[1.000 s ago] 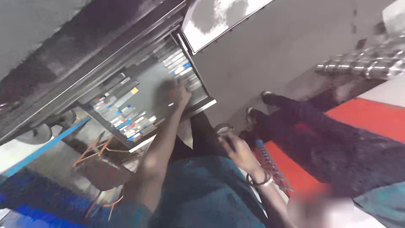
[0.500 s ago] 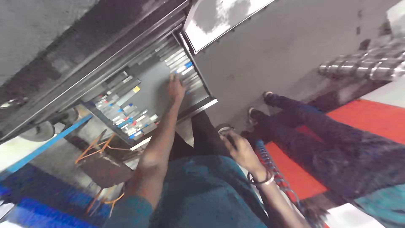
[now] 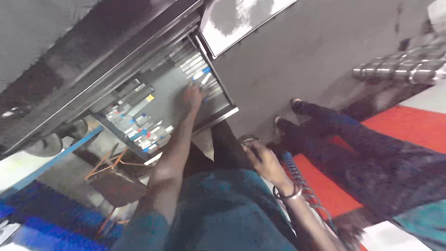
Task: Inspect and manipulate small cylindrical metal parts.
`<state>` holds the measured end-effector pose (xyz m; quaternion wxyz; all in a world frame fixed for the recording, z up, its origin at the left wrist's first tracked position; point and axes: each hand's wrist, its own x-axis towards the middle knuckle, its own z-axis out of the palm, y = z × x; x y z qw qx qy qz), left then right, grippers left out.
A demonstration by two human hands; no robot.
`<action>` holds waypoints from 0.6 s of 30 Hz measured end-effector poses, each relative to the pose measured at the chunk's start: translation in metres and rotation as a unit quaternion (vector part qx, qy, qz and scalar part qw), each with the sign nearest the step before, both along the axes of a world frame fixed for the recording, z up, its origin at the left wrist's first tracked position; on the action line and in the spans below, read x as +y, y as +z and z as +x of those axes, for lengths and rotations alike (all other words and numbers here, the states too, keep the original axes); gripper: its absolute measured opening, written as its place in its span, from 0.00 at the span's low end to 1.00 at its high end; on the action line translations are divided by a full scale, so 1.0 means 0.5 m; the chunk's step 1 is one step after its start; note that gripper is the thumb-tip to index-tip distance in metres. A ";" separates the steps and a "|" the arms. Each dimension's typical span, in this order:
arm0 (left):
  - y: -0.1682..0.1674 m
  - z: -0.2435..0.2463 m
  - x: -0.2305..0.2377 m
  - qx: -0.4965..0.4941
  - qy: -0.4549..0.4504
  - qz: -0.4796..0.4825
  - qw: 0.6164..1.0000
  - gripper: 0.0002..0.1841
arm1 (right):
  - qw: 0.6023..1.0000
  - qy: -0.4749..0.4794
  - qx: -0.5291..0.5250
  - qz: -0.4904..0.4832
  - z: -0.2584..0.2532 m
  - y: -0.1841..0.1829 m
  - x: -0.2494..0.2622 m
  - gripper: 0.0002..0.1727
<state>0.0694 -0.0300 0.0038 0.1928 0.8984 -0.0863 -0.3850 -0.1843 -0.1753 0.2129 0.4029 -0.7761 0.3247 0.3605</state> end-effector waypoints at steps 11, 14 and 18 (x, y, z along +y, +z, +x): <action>0.414 -0.113 0.163 0.100 0.137 -0.337 0.926 0.15 | 0.952 -0.140 -0.210 0.174 0.204 0.074 0.064 0.29; 0.547 -0.130 0.185 0.048 0.116 -0.469 0.874 0.13 | 0.893 -0.118 -0.390 0.194 0.278 0.175 0.112 0.17; 0.697 -0.119 0.226 0.063 0.126 -0.575 0.806 0.15 | 0.852 -0.045 -0.496 0.158 0.303 0.322 0.176 0.19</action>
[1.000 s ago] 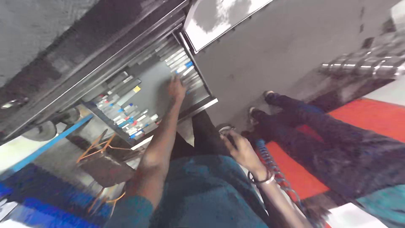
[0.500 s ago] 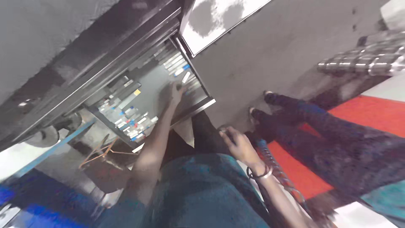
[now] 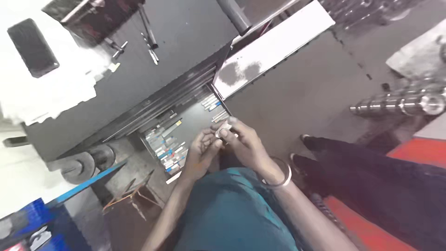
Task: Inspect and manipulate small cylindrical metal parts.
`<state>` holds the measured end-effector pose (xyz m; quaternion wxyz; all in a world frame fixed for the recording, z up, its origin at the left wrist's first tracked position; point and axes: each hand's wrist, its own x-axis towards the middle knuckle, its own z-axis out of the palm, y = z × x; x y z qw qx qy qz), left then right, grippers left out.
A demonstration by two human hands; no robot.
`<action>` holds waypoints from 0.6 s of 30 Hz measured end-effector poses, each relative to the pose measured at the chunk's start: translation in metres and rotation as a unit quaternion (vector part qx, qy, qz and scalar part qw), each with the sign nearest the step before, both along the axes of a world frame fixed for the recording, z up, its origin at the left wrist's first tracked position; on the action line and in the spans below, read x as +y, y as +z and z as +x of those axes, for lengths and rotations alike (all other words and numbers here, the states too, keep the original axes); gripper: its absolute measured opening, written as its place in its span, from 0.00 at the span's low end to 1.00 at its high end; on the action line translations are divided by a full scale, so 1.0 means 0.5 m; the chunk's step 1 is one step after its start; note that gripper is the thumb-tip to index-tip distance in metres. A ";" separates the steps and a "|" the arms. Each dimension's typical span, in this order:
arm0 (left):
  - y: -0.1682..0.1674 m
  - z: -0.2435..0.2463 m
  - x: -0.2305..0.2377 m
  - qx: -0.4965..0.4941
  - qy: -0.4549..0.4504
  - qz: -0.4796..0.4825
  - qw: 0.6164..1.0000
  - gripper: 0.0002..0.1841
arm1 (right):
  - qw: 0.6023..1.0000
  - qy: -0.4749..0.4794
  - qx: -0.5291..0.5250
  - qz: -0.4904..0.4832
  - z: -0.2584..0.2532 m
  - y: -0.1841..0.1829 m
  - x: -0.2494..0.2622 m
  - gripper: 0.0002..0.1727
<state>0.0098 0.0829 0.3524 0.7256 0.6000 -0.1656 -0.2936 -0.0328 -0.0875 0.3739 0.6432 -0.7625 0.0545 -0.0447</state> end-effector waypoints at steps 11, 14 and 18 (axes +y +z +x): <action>0.155 -0.040 0.146 -0.217 0.035 -0.003 0.976 0.21 | 0.972 -0.110 -0.203 0.052 0.006 0.299 0.085 0.16; 0.133 -0.050 0.189 -0.211 0.052 -0.010 0.976 0.21 | 0.939 -0.103 -0.320 0.075 0.000 0.395 0.036 0.14; 0.158 -0.043 0.220 -0.241 0.084 -0.041 0.966 0.22 | 0.961 0.012 -0.274 0.034 -0.023 0.400 0.086 0.05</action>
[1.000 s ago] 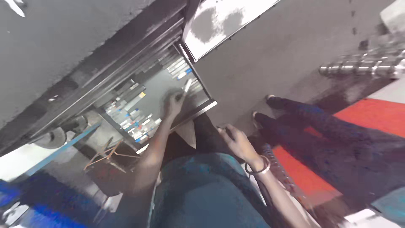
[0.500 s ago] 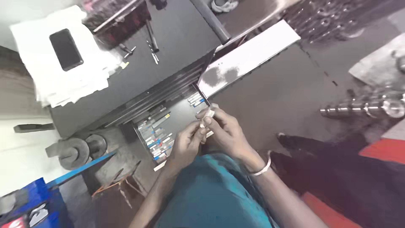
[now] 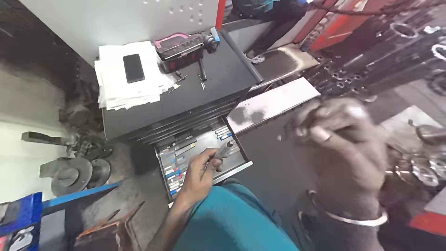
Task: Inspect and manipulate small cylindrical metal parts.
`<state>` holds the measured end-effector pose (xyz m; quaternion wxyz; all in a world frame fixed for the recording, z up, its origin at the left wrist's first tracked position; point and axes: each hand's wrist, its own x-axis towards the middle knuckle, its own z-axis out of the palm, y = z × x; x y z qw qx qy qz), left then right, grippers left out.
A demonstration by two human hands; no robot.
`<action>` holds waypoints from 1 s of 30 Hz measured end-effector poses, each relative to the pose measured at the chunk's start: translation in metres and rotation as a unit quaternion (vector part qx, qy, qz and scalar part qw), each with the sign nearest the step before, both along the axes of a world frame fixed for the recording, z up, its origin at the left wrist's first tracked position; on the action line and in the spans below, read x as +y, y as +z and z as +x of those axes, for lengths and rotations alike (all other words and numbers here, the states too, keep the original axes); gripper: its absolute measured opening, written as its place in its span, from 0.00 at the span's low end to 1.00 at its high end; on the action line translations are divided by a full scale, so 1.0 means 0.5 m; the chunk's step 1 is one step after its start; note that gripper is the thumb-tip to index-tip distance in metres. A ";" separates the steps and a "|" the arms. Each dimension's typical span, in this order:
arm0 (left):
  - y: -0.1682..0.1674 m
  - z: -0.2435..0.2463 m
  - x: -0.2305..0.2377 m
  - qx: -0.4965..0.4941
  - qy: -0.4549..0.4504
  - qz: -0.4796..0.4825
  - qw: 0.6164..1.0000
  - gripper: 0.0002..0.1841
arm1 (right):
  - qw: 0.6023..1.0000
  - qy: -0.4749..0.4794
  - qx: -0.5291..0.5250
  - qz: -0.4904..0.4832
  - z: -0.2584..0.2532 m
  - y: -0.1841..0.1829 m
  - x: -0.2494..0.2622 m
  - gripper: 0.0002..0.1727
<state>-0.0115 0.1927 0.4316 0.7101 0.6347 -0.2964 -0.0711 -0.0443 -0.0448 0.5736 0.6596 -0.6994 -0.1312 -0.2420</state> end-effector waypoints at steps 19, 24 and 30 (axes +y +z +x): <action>0.065 -0.008 0.044 -0.171 0.076 -0.030 0.982 0.18 | 0.988 0.157 -0.004 -0.003 -0.016 -0.054 0.183 0.10; 0.070 -0.016 0.056 -0.190 0.093 -0.036 0.977 0.18 | 0.980 0.201 0.001 0.010 -0.019 -0.053 0.198 0.13; 0.065 -0.017 0.071 -0.200 0.111 -0.056 0.972 0.16 | 0.978 0.207 0.005 0.014 -0.014 -0.051 0.170 0.17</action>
